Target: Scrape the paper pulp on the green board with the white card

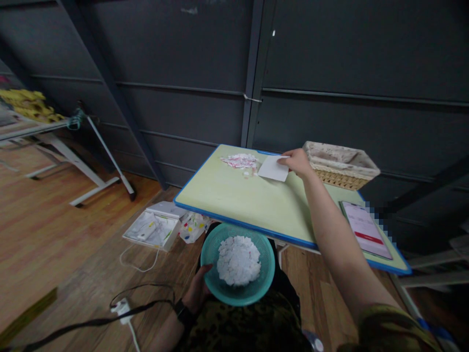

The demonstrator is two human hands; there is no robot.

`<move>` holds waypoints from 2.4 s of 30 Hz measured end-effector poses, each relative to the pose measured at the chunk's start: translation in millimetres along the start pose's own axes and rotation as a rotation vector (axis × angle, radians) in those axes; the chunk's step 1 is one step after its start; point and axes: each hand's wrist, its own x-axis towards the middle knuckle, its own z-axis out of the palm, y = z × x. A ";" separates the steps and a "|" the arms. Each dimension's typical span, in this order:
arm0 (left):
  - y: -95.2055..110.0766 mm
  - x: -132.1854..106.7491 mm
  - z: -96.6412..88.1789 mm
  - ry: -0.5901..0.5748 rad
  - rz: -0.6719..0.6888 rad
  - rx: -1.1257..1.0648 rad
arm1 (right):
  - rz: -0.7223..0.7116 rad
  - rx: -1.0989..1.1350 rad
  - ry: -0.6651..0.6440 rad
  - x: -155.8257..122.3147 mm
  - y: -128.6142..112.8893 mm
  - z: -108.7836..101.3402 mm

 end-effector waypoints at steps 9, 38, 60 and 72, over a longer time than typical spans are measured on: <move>-0.5 0.9 -3.4 -0.043 0.000 -0.022 | -0.011 0.060 -0.058 -11.0 -12.0 -15.1; 28.0 -21.2 18.2 -0.053 0.049 -0.019 | -0.020 0.153 -0.102 -10.5 -11.9 23.8; 27.8 -22.9 22.6 -0.031 0.063 0.045 | 0.015 0.272 -0.134 -19.0 -24.0 28.4; 28.4 -24.6 26.3 0.006 0.046 0.025 | -0.014 0.269 -0.245 -25.3 -33.0 23.7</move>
